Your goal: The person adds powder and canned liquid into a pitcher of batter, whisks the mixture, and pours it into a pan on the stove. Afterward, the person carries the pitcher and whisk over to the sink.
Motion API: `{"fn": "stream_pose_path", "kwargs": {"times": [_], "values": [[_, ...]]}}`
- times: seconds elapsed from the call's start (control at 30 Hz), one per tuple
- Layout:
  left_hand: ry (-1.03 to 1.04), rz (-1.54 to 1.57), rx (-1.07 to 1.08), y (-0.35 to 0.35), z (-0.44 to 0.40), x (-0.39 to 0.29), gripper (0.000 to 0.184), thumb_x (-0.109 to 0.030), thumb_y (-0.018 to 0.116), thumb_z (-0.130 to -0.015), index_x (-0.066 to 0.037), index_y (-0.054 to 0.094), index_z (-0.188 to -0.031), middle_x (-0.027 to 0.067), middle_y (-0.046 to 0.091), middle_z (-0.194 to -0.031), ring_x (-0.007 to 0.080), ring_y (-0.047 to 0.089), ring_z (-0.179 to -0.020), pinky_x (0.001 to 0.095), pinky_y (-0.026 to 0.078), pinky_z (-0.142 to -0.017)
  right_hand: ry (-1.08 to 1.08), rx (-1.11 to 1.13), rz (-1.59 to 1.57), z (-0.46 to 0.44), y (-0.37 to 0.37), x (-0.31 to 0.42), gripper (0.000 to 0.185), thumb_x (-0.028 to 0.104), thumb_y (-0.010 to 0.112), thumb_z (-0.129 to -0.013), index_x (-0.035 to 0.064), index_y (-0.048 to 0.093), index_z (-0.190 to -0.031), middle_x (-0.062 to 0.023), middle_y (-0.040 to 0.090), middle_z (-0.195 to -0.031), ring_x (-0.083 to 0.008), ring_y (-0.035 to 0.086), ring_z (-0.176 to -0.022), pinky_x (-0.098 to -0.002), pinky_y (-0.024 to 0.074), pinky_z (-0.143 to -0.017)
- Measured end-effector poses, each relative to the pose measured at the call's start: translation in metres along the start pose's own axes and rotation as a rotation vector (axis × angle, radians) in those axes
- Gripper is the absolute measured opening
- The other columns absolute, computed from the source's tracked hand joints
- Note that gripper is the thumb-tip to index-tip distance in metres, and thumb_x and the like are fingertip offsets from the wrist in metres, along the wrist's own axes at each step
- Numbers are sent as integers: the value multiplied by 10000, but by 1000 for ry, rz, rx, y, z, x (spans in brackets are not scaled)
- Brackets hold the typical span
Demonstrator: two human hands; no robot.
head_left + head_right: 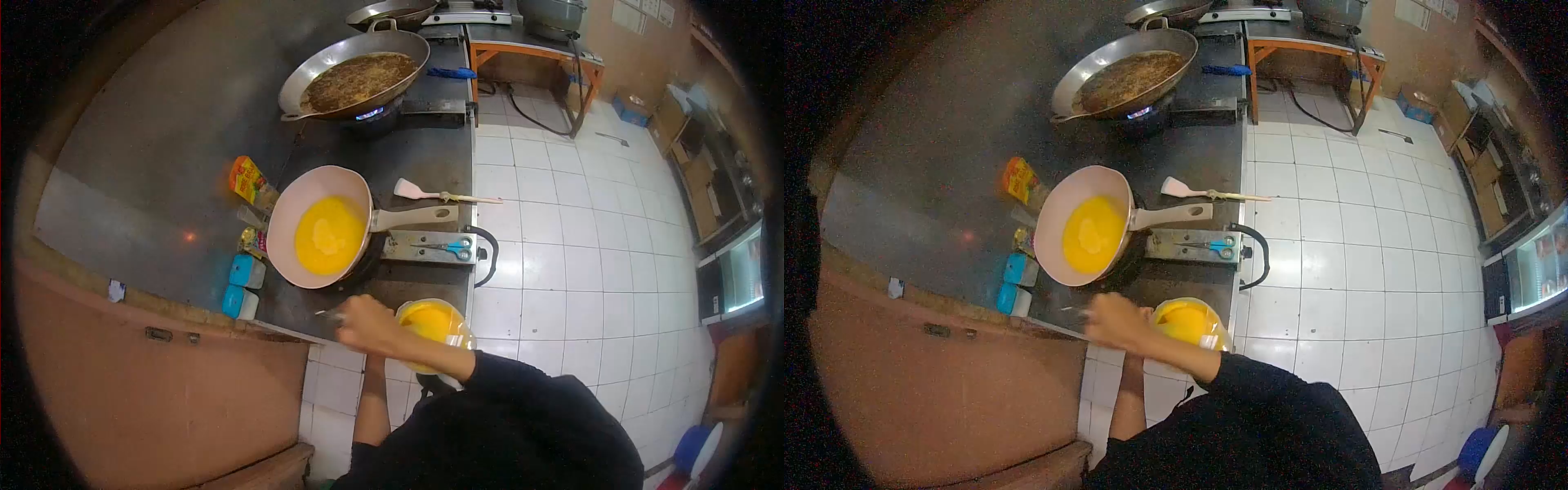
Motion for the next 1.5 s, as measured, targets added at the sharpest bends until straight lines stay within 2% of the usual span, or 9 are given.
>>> {"fn": "stream_pose_path", "kwargs": {"times": [0.4, 0.53, 0.63, 0.7, 0.8, 0.97, 1.03, 1.13, 1.5], "values": [[-4, 9, 5, -1, -7, -2, 321, -304, 609, -822, -17, 566, -958, 53, 584, -901, 147, 571, -828, 330, 471, -717, 37, -75, 136, 0, 13, -93, 281, 229, 613, -595, -34, 647, -688, -303, 596, -677, -470, 621, -649, -539, 501, -623], [-16, 8, 1, 0, -3, 3, 322, -305, 609, -822, -17, 565, -958, 50, 583, -901, 146, 569, -829, 329, 471, -718, -151, -35, 228, -4, -9, 40, 255, 204, 602, -641, -31, 633, -735, -281, 604, -688, -436, 597, -643, -491, 500, -668], [-13, 15, -2, -1, -4, 0, 323, -306, 610, -821, -17, 565, -959, 48, 582, -901, 145, 568, -829, 329, 470, -719, -164, 15, 280, 2, 33, -116, 245, 197, 607, -634, -36, 627, -709, -289, 591, -664, -448, 607, -653, -505, 505, -680], [-18, 11, -2, -1, -2, 3, 323, -306, 610, -821, -17, 565, -959, 47, 582, -901, 144, 567, -829, 328, 470, -719, 187, 180, 218, 4, 6, -36, 244, 218, 611, -651, -15, 642, -712, -264, 613, -692, -439, 612, -671, -496, 508, -673], [-14, 12, -4, 0, -5, 0, 324, -307, 610, -821, -17, 564, -959, 45, 581, -901, 143, 566, -830, 328, 470, -720, -139, -181, 85, 5, -28, 45, 211, 196, 602, -640, -4, 650, -686, -240, 627, -692, -425, 620, -659, -486, 506, -636], [-22, 10, -4, -1, -3, 3, 325, -308, 611, -821, -17, 563, -959, 42, 579, -901, 142, 564, -830, 327, 469, -721, 172, 181, 119, -7, -5, 6, 249, 168, 607, -607, -73, 627, -664, -327, 599, -694, -419, 648, -652, -498, 517, -630], [-17, 13, -11, -2, -4, 1, 326, -308, 611, -820, -17, 563, -960, 41, 579, -901, 141, 563, -831, 326, 469, -721, -165, -183, 246, 10, -27, 55, 218, 154, 604, -599, -59, 631, -632, -314, 597, -668, -424, 641, -641, -488, 515, -617], [-20, 10, -6, 0, -2, 0, 326, -309, 612, -820, -18, 563, -960, 39, 578, -901, 140, 562, -831, 326, 469, -722, 59, 21, 124, 8, 12, -89, 215, 175, 594, -617, -37, 626, -636, -294, 602, -677, -445, 620, -626, -506, 505, -619], [-14, 14, -10, -1, -1, 4, 329, -311, 613, -819, -18, 561, -961, 32, 575, -901, 137, 558, -833, 323, 468, -724, 24, -32, 94, 6, -11, 26, 281, 204, 607, -593, -56, 614, -697, -264, 586, -653, -453, 612, -706, -483, 500, -645]]}}
Point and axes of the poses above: each hand's wrist, its own z-axis away from the middle knuckle, its own y-axis out of the palm, x = y × z, the point moved 6 cm from there along -z, towards the middle knuckle
